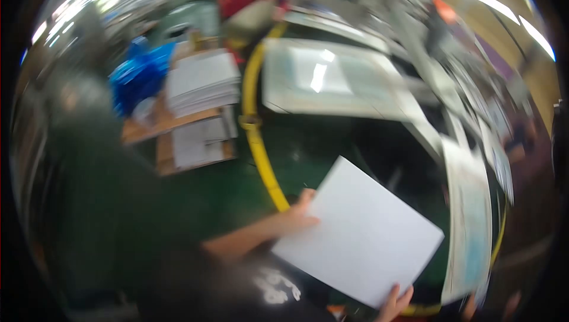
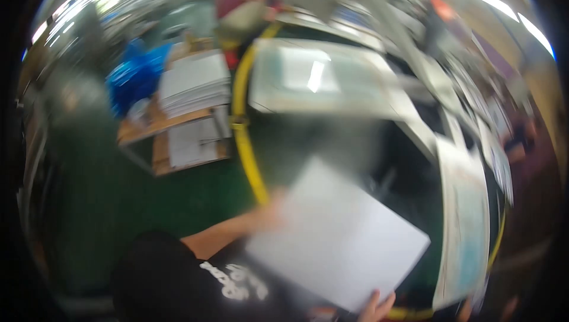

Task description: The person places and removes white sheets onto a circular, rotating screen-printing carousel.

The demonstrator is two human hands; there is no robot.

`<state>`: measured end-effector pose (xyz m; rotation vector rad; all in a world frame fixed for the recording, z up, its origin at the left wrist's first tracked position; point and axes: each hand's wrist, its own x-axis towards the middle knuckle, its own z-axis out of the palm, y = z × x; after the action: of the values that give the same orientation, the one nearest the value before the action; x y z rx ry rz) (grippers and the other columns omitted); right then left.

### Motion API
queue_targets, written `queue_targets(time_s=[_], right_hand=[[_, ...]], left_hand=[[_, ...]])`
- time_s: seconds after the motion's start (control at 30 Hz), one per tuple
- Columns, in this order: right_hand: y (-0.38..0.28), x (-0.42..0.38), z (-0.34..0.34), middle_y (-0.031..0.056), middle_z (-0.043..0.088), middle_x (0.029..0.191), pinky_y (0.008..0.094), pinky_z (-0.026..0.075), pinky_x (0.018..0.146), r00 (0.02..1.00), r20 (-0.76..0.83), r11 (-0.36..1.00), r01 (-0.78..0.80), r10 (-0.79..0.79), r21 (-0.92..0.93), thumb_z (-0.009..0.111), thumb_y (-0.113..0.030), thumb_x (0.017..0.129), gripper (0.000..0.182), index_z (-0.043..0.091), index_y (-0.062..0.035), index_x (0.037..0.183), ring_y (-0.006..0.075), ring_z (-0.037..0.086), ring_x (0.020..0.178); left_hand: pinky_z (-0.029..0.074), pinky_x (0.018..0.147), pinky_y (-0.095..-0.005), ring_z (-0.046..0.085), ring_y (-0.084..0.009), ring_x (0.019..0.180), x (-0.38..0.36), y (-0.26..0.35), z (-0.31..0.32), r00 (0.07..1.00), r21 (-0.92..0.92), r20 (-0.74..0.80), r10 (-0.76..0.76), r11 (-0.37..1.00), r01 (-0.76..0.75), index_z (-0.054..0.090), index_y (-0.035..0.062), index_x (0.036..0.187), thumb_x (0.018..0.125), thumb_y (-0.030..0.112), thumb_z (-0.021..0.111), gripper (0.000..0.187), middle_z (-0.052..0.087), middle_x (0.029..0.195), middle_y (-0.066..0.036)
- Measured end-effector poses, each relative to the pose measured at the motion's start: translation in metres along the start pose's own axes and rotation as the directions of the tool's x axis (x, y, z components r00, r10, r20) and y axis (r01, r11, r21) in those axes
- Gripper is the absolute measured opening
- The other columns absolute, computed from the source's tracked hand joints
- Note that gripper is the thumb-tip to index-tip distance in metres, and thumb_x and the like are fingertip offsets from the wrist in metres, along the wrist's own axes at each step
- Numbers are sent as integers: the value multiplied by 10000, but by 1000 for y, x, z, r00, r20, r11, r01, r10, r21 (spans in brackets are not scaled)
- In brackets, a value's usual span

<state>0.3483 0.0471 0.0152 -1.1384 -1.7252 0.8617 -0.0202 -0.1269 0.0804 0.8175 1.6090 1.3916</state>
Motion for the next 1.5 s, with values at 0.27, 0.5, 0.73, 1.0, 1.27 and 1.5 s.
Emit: queue_targets(time_s=[0.27,0.5,0.73,1.0,1.27,1.5], right_hand=[[-57,-72,8,63,654,819,203,456,650,837,-405,907,-419,368,-42,696,-101,782,282,578,57,984,79,582,711],[-31,-62,25,104,654,783,253,465,651,763,-623,840,-443,170,-314,728,-163,744,306,598,28,945,122,600,692],[-50,-18,41,123,633,859,288,466,727,839,-440,903,-410,320,-125,746,-195,718,414,574,13,1032,172,598,783],[-47,48,70,206,585,1073,369,443,863,884,-360,815,-431,298,-386,831,-259,584,728,487,46,1149,308,576,989],[-11,95,63,195,570,1121,382,421,897,846,-475,775,-463,242,-430,807,-277,609,695,509,14,1165,336,550,1037],[1,143,68,191,521,1156,393,415,912,873,-463,750,-407,153,-521,818,-310,601,729,513,43,1161,343,519,1073]], left_hand=[[470,792,-260,595,-143,856,24,-4,31,996,-373,32,-78,924,84,479,-48,1122,812,24,578,334,609,966,-106],[484,788,-258,617,-141,837,44,-26,31,999,-377,46,22,926,-4,474,-57,1123,790,5,574,354,633,940,-113],[473,882,-347,584,-251,1000,67,-27,21,993,-650,72,-97,750,120,471,-66,1144,788,50,476,375,576,1091,-154],[465,716,-215,586,-123,828,160,-34,34,983,-246,-158,91,961,-128,542,-67,995,839,48,619,209,621,933,-116],[494,682,-261,633,-200,782,247,-24,59,997,54,-15,81,995,-80,604,-72,999,796,145,672,305,661,878,-154],[43,1031,-587,30,-406,1342,280,-25,39,948,678,218,231,663,-317,619,161,1170,669,455,726,591,293,1391,-260]])
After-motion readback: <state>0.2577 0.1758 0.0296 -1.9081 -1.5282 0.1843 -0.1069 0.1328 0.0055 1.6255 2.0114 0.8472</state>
